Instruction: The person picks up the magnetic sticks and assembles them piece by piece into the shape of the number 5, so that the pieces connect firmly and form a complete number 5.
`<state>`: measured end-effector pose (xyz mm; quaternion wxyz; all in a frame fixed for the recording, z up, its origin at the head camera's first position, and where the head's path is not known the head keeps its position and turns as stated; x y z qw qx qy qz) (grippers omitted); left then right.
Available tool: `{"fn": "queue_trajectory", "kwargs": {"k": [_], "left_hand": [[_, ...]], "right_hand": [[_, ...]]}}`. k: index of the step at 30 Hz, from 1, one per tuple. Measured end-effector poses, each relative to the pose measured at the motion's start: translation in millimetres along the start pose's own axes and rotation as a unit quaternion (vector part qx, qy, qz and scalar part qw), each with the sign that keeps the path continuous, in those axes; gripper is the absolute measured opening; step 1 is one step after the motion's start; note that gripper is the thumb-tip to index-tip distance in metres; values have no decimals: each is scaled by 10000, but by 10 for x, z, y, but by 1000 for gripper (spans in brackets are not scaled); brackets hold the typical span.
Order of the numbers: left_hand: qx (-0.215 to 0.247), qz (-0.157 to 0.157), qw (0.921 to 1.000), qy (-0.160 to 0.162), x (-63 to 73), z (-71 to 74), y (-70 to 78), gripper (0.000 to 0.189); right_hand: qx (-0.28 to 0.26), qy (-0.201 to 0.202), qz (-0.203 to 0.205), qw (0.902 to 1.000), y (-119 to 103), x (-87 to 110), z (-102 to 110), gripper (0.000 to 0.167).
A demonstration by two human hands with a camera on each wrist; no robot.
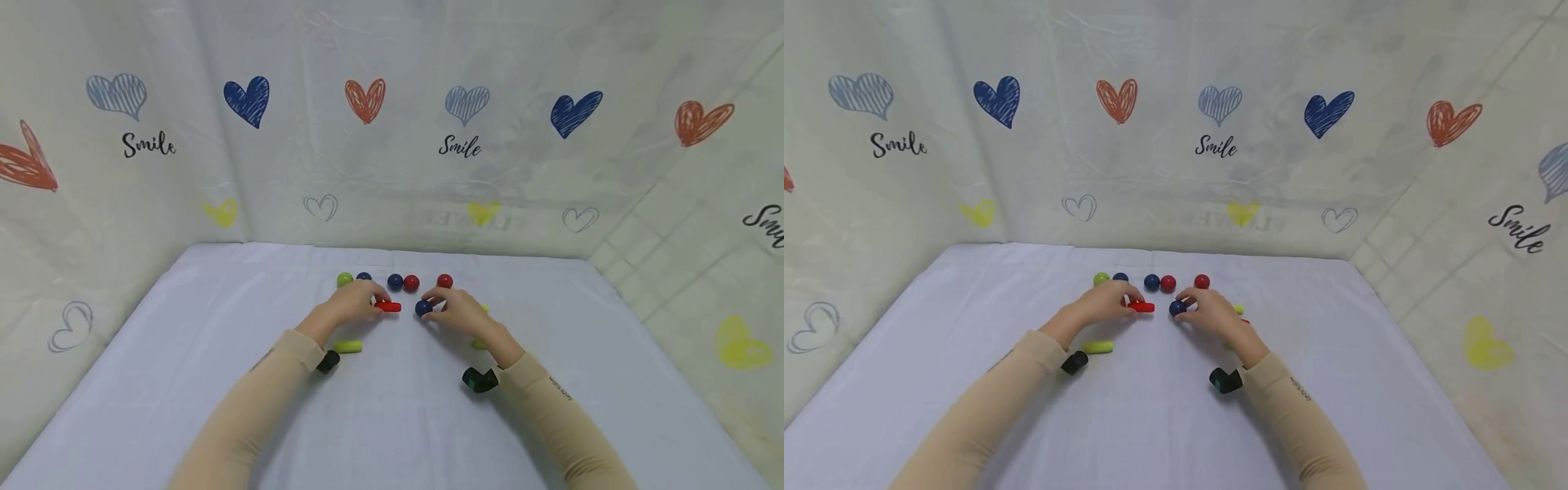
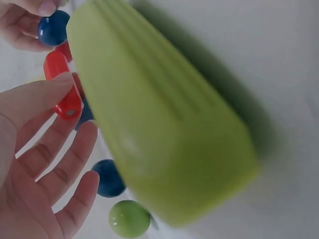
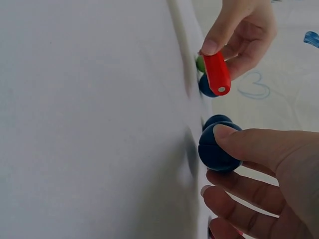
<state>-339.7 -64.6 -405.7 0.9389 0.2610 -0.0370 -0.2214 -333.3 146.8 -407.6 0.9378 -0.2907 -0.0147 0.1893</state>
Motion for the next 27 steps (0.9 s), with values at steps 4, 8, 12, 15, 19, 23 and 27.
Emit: {"fn": "queue_trajectory", "kwargs": {"k": [4, 8, 12, 15, 19, 23, 27], "left_hand": [[-96, -39, 9999, -26, -45, -7, 55, 30], [-123, -74, 9999, -64, -95, -33, 103, 28], [-90, -63, 9999, -116, -137, -70, 127, 27], [-46, 2, 9999, -99, -157, -79, 122, 28], [-44, 49, 10000, -68, -174, -83, 108, 28], [-28, 49, 10000, -75, -170, -90, 100, 29], [-41, 16, 10000, -70, -153, -95, 99, 30]], "right_hand": [[-60, 17, 25, 10000, 22, -35, -1, 36], [-141, -36, 194, 9997, 2, -65, 1, 36], [-206, -80, 296, 9993, -12, -73, -3, 34], [-240, -69, 273, 9993, -22, -72, 0, 34], [-261, -50, 235, 9994, -27, -78, 4, 34], [-252, -51, 271, 9993, -15, -84, -5, 34], [-254, -33, 322, 9992, 5, -90, -25, 34]]}}
Point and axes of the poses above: each hand's wrist, its own x-axis away from the middle knuckle, its own z-axis out of the back of the hand, y = z × x, the point moved 5 cm from there along -x, towards the middle knuckle, and after that the axes turned 6 degrees about y, right-handed, at the moved point
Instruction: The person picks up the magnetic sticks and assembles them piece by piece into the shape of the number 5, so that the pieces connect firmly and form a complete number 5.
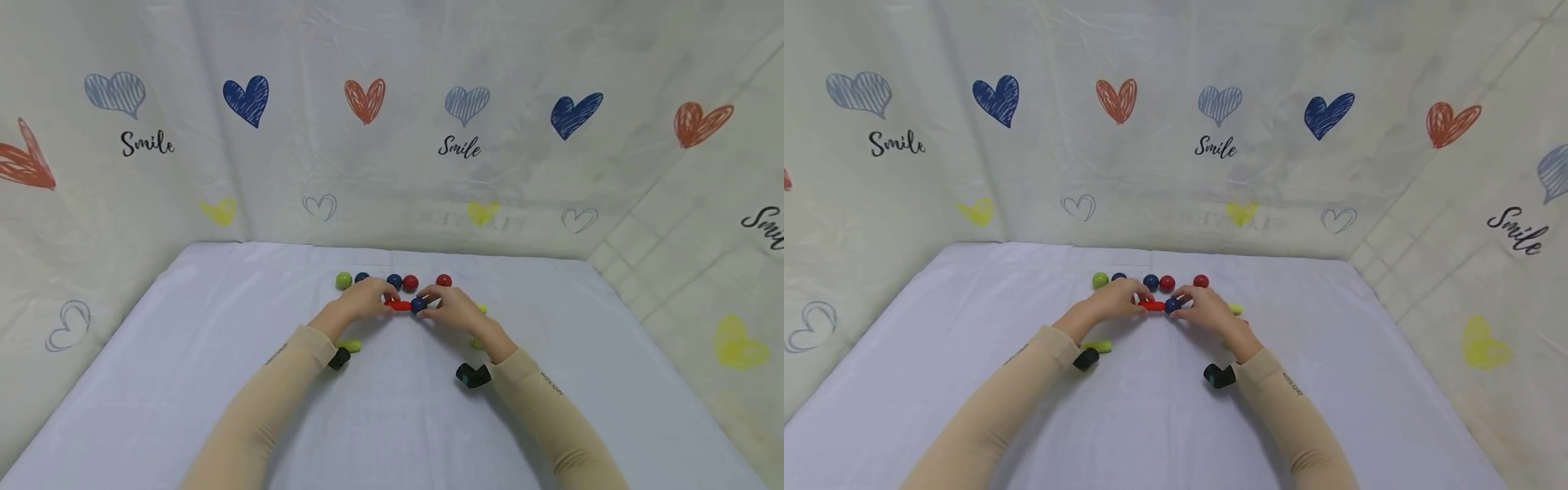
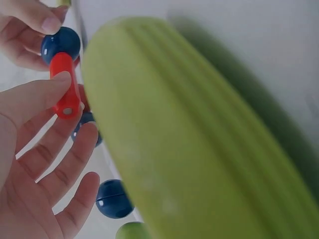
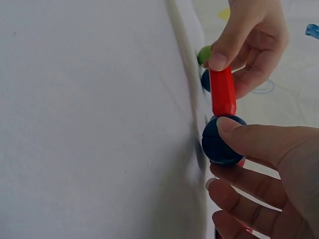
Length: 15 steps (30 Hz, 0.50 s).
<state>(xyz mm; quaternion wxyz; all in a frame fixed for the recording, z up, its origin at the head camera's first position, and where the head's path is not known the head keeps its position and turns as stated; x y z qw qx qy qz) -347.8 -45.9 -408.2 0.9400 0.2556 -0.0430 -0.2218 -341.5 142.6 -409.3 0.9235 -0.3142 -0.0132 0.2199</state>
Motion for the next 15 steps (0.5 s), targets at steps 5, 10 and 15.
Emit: {"fn": "queue_trajectory", "kwargs": {"k": [5, 10, 15], "left_hand": [[40, -76, 10000, -10, 25, 27, -14, 27], [135, -90, 9999, 42, 43, 107, -55, 27], [228, -95, 9993, 265, 86, 209, -144, 26]], "right_hand": [[15, 29, -21, 10000, 12, -10, -17, 34], [21, 63, -145, 9999, 38, -14, 1, 35], [54, 5, -291, 9996, 63, -9, -7, 37]]}}
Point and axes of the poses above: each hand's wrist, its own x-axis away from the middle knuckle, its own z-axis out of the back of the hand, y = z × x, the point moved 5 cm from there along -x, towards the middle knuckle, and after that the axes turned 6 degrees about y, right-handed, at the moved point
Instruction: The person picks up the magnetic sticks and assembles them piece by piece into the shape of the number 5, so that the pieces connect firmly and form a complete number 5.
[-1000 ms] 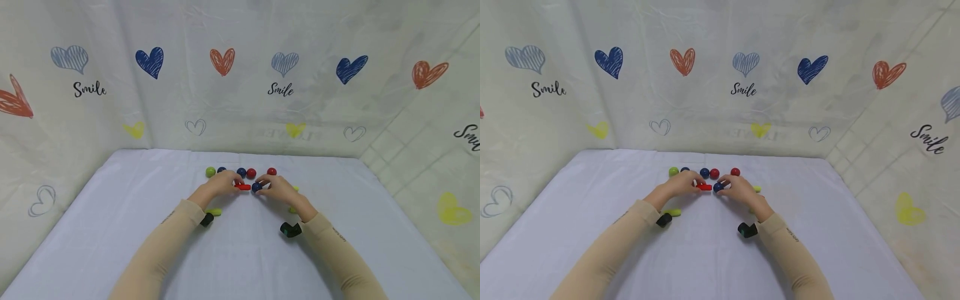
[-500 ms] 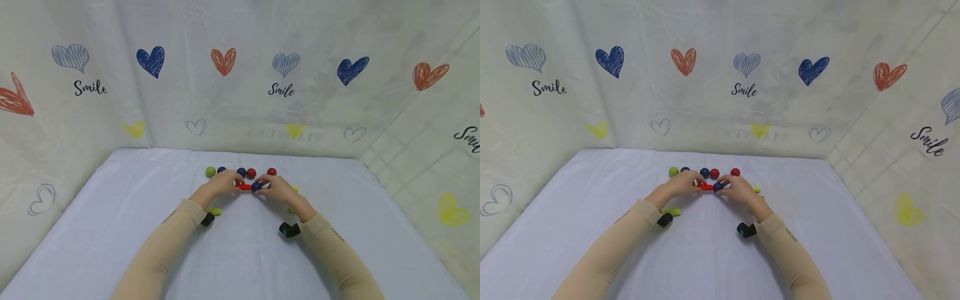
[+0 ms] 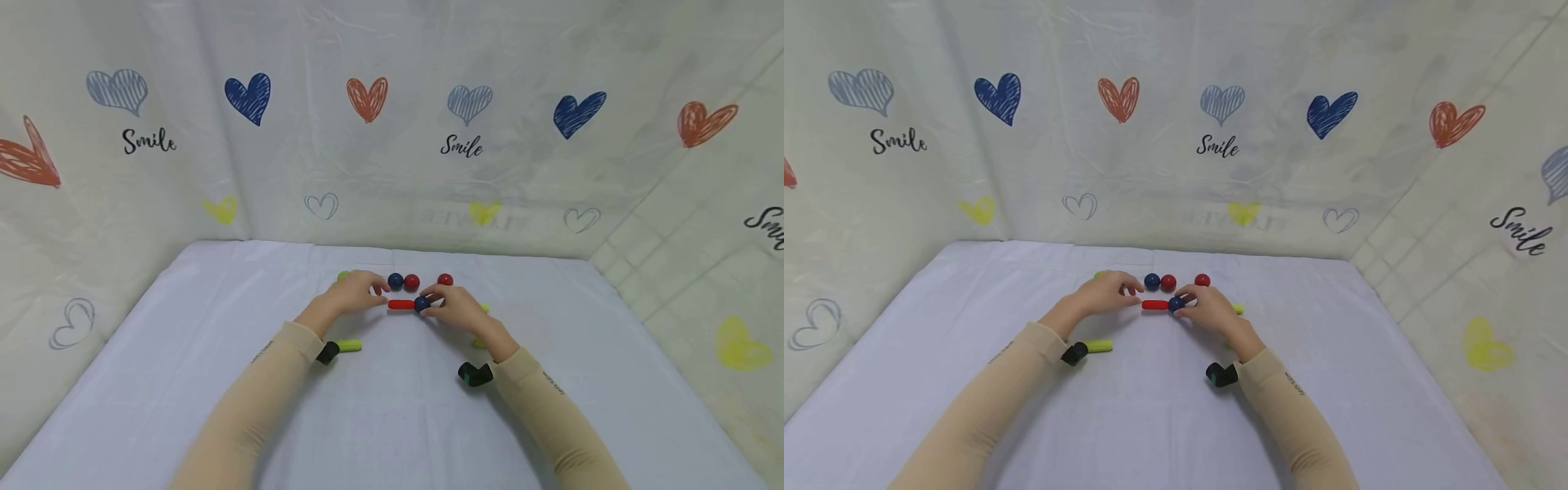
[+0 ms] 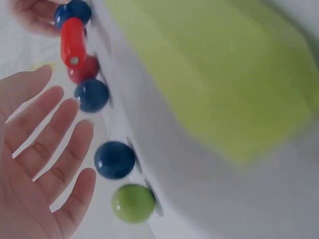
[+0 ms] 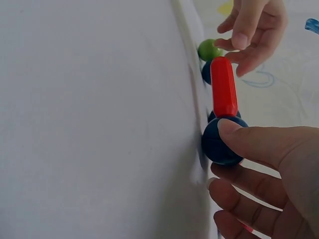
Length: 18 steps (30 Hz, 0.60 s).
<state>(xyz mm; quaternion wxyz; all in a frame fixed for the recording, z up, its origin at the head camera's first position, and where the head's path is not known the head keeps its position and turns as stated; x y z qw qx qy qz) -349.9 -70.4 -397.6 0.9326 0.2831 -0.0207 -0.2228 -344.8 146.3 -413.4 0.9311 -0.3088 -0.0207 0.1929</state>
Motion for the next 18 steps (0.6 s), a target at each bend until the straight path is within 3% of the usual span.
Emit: {"fn": "queue_trajectory", "kwargs": {"k": [8, 18], "left_hand": [[252, 87, 9989, 390, 85, 179, -224, 26], [601, 653, 9926, 826, 186, 383, -580, 32]], "right_hand": [[12, -11, -39, 10000, 20, 9, -5, 37], [-56, 9, -199, 9998, 44, 19, -31, 38]]}}
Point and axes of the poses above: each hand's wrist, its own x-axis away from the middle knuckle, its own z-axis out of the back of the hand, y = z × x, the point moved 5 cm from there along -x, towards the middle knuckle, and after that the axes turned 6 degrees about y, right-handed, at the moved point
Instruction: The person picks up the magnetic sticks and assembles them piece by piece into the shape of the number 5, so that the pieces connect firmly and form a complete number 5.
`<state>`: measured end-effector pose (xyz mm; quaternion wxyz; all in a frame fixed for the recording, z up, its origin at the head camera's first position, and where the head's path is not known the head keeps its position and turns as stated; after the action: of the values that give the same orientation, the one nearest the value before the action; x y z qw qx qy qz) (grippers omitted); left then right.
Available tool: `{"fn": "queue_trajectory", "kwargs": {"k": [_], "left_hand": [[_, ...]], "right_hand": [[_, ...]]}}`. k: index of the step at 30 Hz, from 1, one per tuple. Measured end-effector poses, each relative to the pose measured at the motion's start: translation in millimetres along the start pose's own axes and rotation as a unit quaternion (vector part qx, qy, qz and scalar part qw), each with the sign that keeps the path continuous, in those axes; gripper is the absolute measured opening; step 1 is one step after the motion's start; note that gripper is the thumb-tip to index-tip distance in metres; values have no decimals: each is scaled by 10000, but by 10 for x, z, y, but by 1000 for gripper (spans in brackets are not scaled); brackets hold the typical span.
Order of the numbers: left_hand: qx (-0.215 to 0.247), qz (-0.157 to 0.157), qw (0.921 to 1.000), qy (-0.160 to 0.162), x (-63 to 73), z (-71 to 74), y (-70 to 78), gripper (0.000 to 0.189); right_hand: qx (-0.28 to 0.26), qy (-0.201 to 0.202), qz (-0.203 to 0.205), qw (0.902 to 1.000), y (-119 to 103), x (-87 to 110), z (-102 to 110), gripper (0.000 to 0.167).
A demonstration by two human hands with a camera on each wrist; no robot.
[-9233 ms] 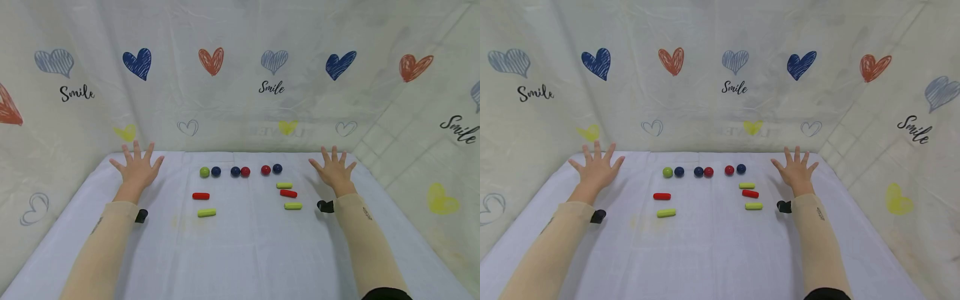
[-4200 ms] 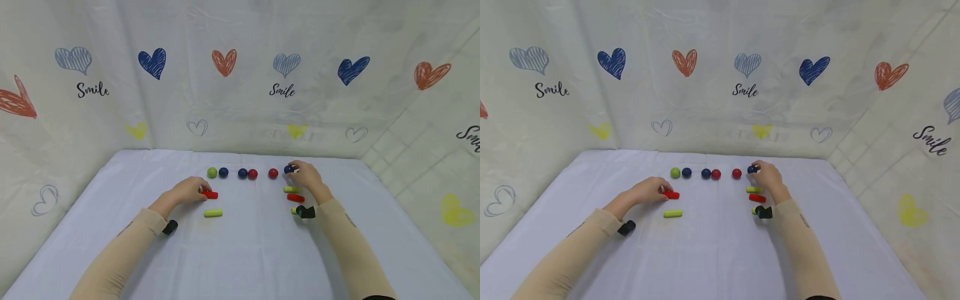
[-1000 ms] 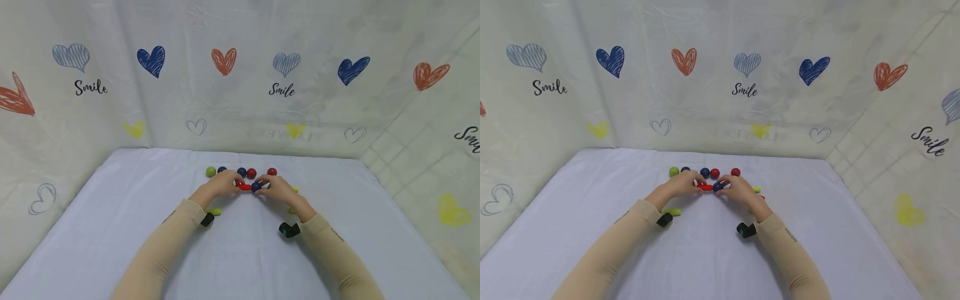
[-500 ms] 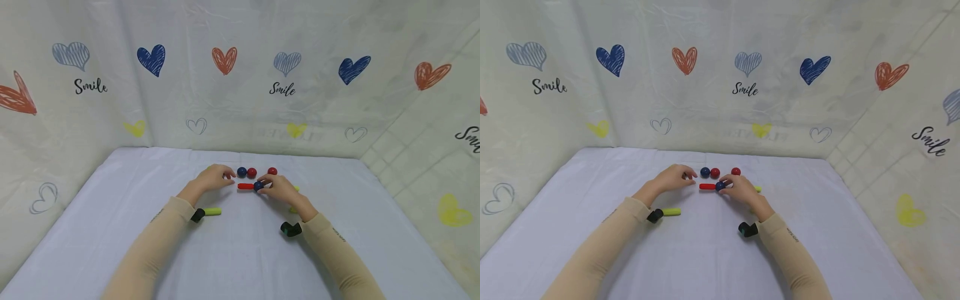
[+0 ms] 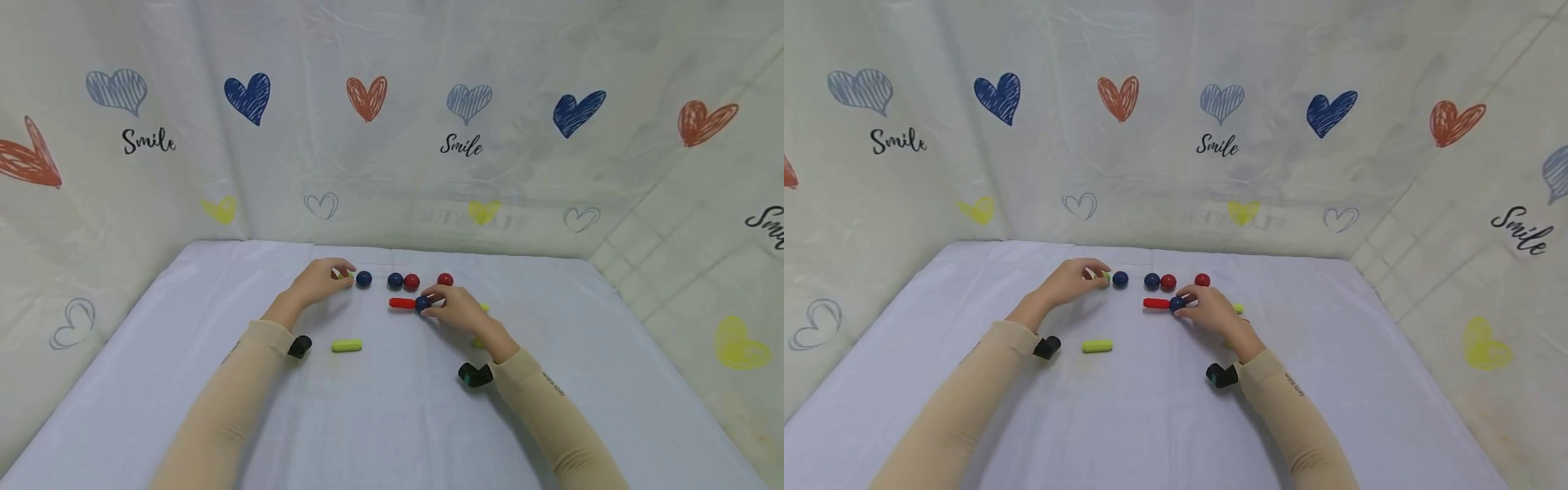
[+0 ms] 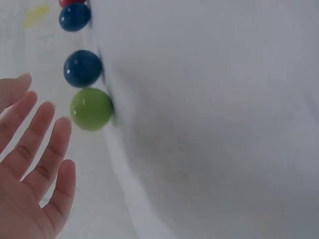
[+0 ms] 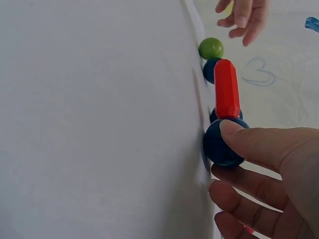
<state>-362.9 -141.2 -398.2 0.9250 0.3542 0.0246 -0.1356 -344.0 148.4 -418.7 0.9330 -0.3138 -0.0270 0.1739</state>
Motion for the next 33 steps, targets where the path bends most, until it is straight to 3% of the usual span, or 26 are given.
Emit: {"fn": "queue_trajectory", "kwargs": {"k": [4, 10, 22, 33], "left_hand": [[-1, 68, 9999, 146, 1, 25, -84, 39], [-135, 104, 9997, 172, -20, -49, -125, 43], [-389, 641, 9971, -137, -80, -118, -157, 47], [-425, 634, 9970, -103, -117, -115, -191, 42]], "right_hand": [[-29, 9, 1, 10000, 11, 17, 8, 38], [-89, 20, 26, 10000, 7, 47, 11, 37], [-19, 45, 44, 10000, -15, 23, -9, 38], [-20, 114, -5, 9999, 15, 29, -6, 38]]}}
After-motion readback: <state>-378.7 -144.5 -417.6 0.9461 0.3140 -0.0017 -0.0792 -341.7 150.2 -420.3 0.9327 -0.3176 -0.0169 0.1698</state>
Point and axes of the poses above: each hand's wrist, its own x-axis away from the middle knuckle, its own z-axis out of the back of the hand, y = z × x, the point moved 5 cm from there along -x, towards the middle knuckle, and after that the axes turned 6 degrees about y, right-handed, at the moved point
